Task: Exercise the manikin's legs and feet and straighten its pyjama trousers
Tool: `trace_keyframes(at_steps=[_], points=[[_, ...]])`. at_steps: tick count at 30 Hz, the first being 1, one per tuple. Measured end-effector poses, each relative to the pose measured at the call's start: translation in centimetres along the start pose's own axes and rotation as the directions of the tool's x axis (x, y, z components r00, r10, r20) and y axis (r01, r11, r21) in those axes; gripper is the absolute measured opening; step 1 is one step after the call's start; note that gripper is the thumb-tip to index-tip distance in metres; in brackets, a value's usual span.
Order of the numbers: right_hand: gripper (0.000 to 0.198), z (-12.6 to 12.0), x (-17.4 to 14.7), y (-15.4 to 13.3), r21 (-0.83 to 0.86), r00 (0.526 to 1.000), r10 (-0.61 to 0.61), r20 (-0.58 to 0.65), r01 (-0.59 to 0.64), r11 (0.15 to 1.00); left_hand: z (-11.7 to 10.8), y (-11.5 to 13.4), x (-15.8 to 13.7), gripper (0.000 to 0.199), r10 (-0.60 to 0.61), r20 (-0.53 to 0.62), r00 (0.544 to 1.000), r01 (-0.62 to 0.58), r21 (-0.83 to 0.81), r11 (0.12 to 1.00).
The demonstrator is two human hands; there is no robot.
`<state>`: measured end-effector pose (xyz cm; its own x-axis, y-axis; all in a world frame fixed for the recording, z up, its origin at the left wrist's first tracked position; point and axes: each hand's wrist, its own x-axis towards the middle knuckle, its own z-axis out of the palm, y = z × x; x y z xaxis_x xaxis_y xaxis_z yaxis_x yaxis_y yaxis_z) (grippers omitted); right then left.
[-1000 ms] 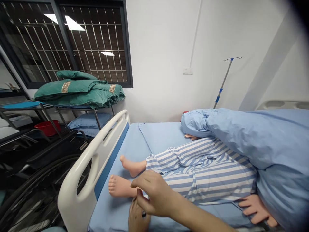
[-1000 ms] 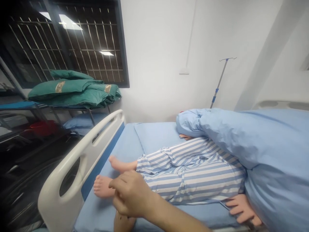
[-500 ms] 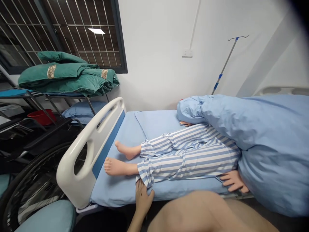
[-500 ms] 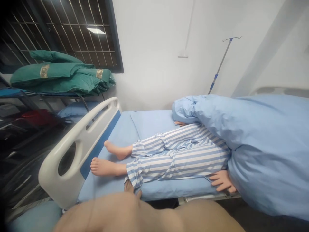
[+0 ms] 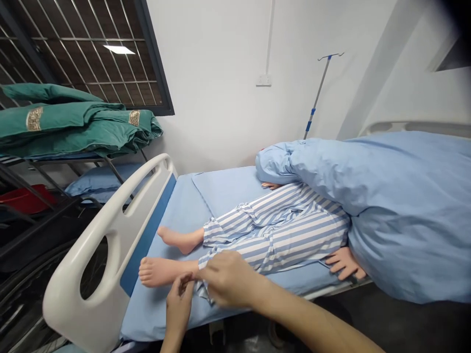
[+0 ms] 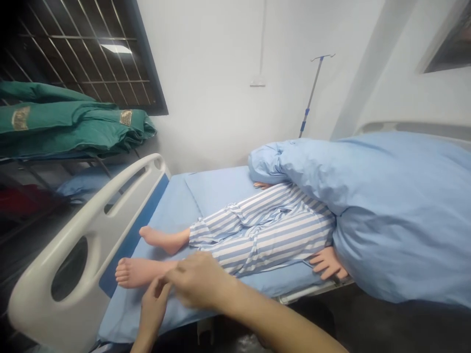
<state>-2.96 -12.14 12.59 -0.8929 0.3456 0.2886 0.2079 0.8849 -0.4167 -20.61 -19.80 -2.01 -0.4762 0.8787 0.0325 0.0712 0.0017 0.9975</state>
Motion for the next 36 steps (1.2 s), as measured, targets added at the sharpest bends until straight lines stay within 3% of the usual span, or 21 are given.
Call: trace_keyframes(at_steps=[2, 5, 7, 9, 12, 14, 17, 22, 29, 32, 36], points=[[0.023, 1.1, -0.8, 4.2, -0.168, 0.988, 0.152, -0.040, -0.157, 0.973, 0.2, 1.8, 1.0, 0.024, -0.002, -0.087, 0.996, 0.016, 0.157, 0.987], [0.019, 3.2, -1.2, 10.6, -0.276, 0.928, 0.364, -0.078, -0.371, 0.887, 2.0, 4.0, 3.6, 0.025, 0.053, -0.019, 0.998, -0.041, 0.397, 0.917], [0.018, 4.5, -1.8, 13.5, -0.300, 0.879, 0.455, -0.140, -0.476, 0.827, 3.5, 5.0, 6.0, 0.030, 0.130, 0.030, 0.991, -0.125, 0.556, 0.822], [0.020, 5.5, -2.5, 14.7, -0.301, 0.832, 0.504, -0.232, -0.554, 0.776, 5.2, 5.3, 8.6, 0.039, 0.241, 0.089, 0.966, -0.233, 0.702, 0.673], [0.019, 6.2, -3.1, 14.9, -0.301, 0.806, 0.511, -0.299, -0.588, 0.751, 7.3, 4.6, 12.2, 0.053, 0.323, 0.258, 0.911, -0.380, 0.830, 0.408], [0.019, 6.2, -3.1, 14.7, -0.306, 0.810, 0.508, -0.292, -0.583, 0.753, 8.3, 3.6, 14.0, 0.063, 0.251, 0.340, 0.906, -0.403, 0.873, 0.274], [0.019, 6.2, -2.8, 14.7, -0.318, 0.811, 0.504, -0.296, -0.582, 0.749, 8.5, 2.2, 16.0, 0.070, 0.095, 0.350, 0.932, -0.361, 0.920, 0.151], [0.016, 6.5, -2.7, 14.9, -0.342, 0.812, 0.490, -0.316, -0.580, 0.740, 6.0, 1.4, 17.8, 0.059, -0.038, 0.352, 0.935, -0.349, 0.934, 0.073], [0.018, 6.4, -2.6, 14.8, -0.354, 0.818, 0.495, -0.294, -0.574, 0.738, 3.7, 2.8, 18.6, 0.036, -0.179, 0.339, 0.924, -0.344, 0.939, 0.006], [0.022, 6.4, -2.6, 14.8, -0.369, 0.835, 0.490, -0.249, -0.550, 0.749, 3.5, 5.5, 19.3, 0.034, -0.167, 0.361, 0.917, -0.369, 0.929, -0.020], [0.029, 6.5, -2.4, 15.3, -0.378, 0.838, 0.520, -0.164, -0.540, 0.752, 3.6, 11.6, 20.4, 0.031, -0.078, 0.430, 0.899, -0.437, 0.892, -0.114]])
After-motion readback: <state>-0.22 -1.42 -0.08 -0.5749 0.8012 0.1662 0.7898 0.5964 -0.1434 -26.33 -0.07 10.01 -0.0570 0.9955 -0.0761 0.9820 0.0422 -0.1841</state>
